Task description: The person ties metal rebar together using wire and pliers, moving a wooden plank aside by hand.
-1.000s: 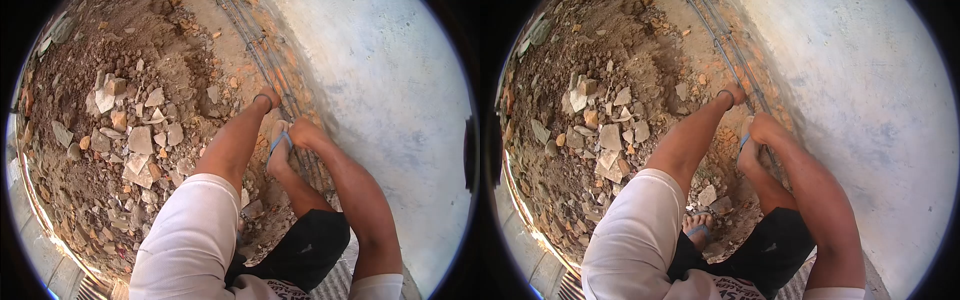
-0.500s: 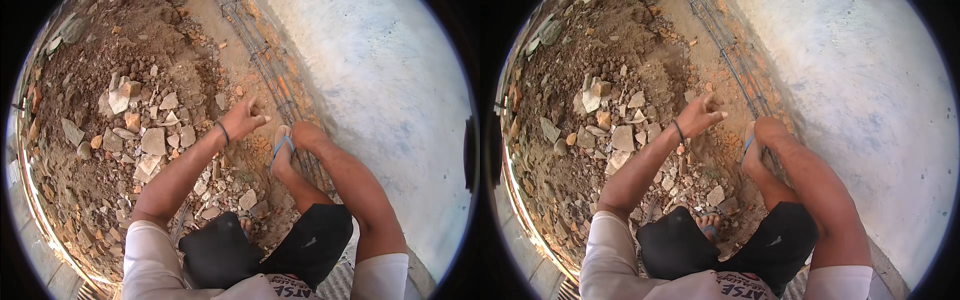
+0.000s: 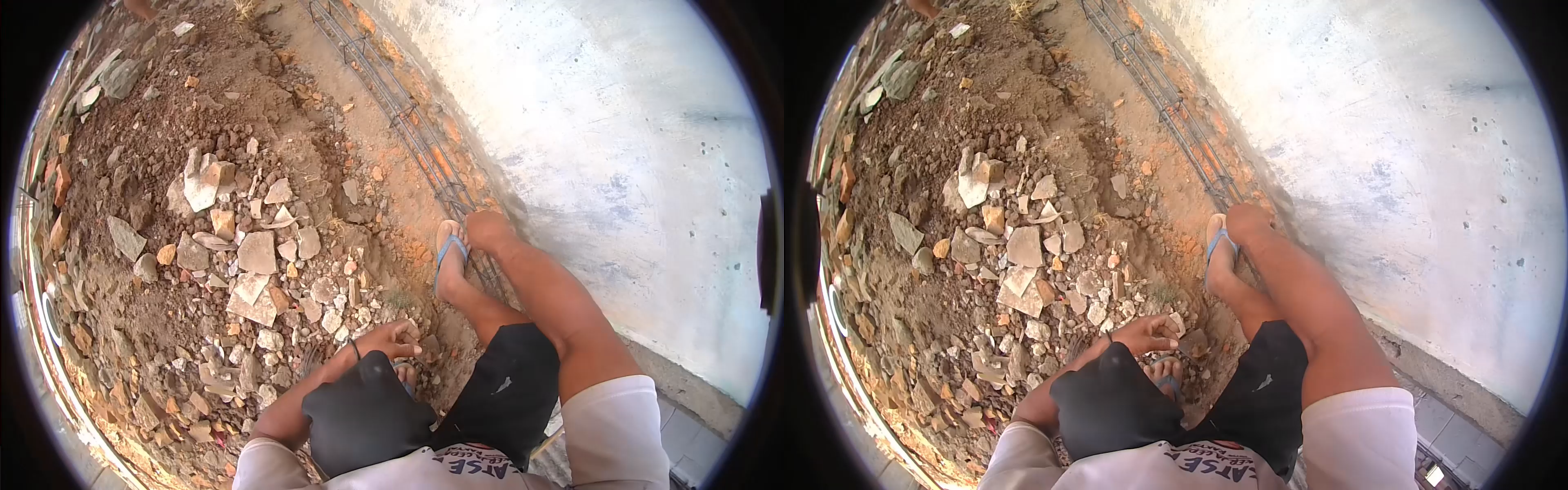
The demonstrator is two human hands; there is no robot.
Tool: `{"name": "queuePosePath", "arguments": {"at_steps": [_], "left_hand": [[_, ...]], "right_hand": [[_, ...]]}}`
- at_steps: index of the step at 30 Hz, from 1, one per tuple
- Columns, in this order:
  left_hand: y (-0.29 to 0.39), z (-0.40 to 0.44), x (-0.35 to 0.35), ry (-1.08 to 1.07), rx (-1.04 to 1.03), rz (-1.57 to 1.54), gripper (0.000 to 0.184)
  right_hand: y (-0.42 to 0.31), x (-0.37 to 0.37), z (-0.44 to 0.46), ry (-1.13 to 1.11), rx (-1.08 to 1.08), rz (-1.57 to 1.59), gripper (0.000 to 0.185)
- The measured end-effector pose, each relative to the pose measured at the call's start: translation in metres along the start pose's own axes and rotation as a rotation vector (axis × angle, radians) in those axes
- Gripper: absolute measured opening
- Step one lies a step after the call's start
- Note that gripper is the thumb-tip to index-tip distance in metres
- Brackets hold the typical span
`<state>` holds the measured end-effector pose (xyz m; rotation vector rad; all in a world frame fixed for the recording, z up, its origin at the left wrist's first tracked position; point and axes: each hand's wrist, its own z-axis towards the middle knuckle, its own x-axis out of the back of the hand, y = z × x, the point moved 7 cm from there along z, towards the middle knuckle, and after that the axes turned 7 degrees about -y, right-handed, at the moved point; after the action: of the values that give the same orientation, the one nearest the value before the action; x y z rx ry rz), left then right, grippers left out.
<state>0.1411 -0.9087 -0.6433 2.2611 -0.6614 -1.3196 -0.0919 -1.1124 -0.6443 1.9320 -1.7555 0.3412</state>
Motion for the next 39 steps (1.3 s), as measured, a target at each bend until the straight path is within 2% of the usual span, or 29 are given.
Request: {"name": "queuePosePath", "arguments": {"at_steps": [3,6,7,8,10,12,13,14,15,16,18,19,21,22,23,25,28,30,32,35,37,39], "left_hand": [[-0.018,-0.004,-0.002,0.014,-0.008,0.045,0.025],[-0.022,-0.006,-0.011,0.025,-0.12,-0.004,0.03],[-0.031,-0.004,-0.012,-0.002,-0.094,-0.035,0.031],[-0.041,-0.003,-0.014,-0.03,-0.066,-0.067,0.032],[-0.046,-0.007,-0.016,-0.006,-0.059,-0.102,0.033],[-0.055,-0.01,-0.01,0.014,-0.001,-0.071,0.029],[-0.06,-0.011,-0.006,0.023,0.028,-0.055,0.027],[-0.051,-0.012,-0.001,0.071,-0.03,0.036,0.028],[-0.044,-0.014,0.002,0.105,-0.079,0.125,0.029],[-0.032,-0.02,0.004,0.095,-0.027,0.151,0.031],[-0.013,-0.028,0.006,0.131,-0.067,0.156,0.031],[-0.003,-0.03,0.008,0.167,-0.068,0.118,0.03],[0.024,-0.034,0.005,0.184,-0.028,0.157,0.031],[0.022,-0.026,0.017,0.188,-0.022,0.266,0.032],[0.047,-0.028,0.01,0.186,-0.07,0.337,0.032],[0.069,-0.015,0.013,0.155,-0.096,0.465,0.032],[0.131,0.003,-0.01,0.083,-0.068,0.668,0.034],[0.177,0.006,-0.034,0.057,-0.06,0.662,0.034],[0.192,0.014,-0.038,0.04,-0.022,0.649,0.034],[0.219,0.031,-0.028,0.027,-0.101,0.725,0.034],[0.228,0.041,-0.027,0.005,-0.105,0.795,0.035],[0.228,0.046,-0.024,0.027,-0.072,0.869,0.035]], "right_hand": [[0.034,-0.024,0.02,-0.024,-0.052,0.272,0.029],[0.06,-0.055,0.024,-0.078,-0.037,0.331,0.035],[0.07,-0.054,-0.011,-0.048,-0.231,0.731,0.036],[0.073,-0.065,-0.022,-0.049,-0.234,0.731,0.036],[0.083,-0.083,-0.048,0.026,-0.162,1.032,0.037],[0.09,-0.077,-0.093,0.071,-0.16,0.821,0.036],[0.087,-0.058,-0.129,0.232,-0.088,0.69,0.035],[0.085,-0.04,-0.168,0.386,-0.027,0.56,0.033],[0.088,-0.024,-0.207,0.547,-0.001,0.525,0.029],[0.092,-0.011,-0.249,0.701,0.016,0.486,0.025],[0.103,0.025,-0.33,1.07,0.057,0.173,0.026],[0.118,0.034,-0.364,1.153,-0.046,0.046,0.039],[0.154,0.049,-0.428,1.256,-0.241,-0.168,0.046],[0.169,0.058,-0.456,1.282,-0.313,-0.328,0.047],[0.182,0.064,-0.479,1.294,-0.381,-0.489,0.047],[0.207,0.07,-0.509,1.323,-0.435,-0.624,0.044],[0.246,0.062,-0.517,1.28,-0.413,-0.709,0.045],[0.251,0.057,-0.51,1.282,-0.353,-0.742,0.047],[0.25,0.054,-0.511,1.269,-0.368,-0.725,0.046],[0.241,0.065,-0.52,1.271,-0.349,-0.709,0.046],[0.217,0.073,-0.524,1.258,-0.241,-0.816,0.019],[0.223,0.072,-0.52,1.268,-0.246,-0.772,0.016]]}}
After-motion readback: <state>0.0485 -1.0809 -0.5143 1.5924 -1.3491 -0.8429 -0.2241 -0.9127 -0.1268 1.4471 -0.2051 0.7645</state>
